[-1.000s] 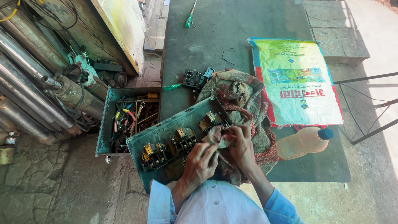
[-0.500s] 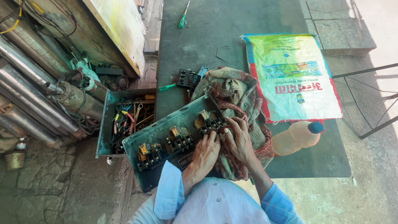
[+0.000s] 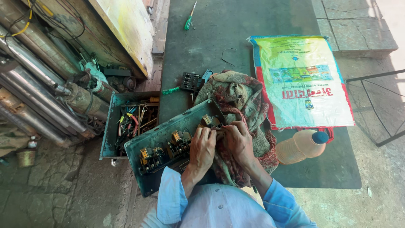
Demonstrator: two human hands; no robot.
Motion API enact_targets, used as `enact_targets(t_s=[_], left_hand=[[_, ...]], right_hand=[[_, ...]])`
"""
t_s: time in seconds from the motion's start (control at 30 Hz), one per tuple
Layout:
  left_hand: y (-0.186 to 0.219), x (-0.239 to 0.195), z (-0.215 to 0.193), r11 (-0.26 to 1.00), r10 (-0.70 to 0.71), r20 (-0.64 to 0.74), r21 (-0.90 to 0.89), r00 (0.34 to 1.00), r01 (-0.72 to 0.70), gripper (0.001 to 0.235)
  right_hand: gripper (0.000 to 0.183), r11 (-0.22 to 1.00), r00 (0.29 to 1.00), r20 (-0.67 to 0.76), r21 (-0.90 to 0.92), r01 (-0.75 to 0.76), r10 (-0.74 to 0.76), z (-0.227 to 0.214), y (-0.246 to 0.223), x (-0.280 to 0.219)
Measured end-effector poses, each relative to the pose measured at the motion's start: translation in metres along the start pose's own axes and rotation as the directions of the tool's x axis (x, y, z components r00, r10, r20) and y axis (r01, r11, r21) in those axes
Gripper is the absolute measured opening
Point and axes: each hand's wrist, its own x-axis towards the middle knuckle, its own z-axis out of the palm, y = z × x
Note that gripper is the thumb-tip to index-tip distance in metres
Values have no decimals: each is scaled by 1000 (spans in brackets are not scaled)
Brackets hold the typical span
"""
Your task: The person wipes the interior of a metal electrical enclosure and several small black plastic components with a patterned cloth. The person repeatedly rubs the cloth over the surfaces of the components and the enclosure, then places the cleaned items back into the enclosure.
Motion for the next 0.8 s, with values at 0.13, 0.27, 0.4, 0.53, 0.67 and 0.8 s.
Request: enact_targets(t_s=[0.13,0.27,0.4,0.53,0.67,0.8], left_hand=[[-4,8,3,998,-59,70,-17,996,60,16],[-9,-3,0,989,105,-69,111,992,-97,27],[-8,-10,13,968,148,-22,206,989,-140,22],[-4,-17,12,956,261,-12,143,965,-257,20],[1,-28,2,957,290,-84,11,953,-290,20],[12,-39,-9,894,289,-160,-307,944,-326,22]], right_hand=[[47,981,968,183,-55,185,-172,-5,-16,0],[56,949,957,160,-166,269,-243,-12,-20,2],[54,943,944,257,-204,262,-206,-3,-9,-22],[35,962,944,260,-127,242,-203,4,1,-31],[30,794,871,211,357,-492,444,-12,-1,-32],[37,995,988,-130,-65,75,-83,-44,-29,-40]])
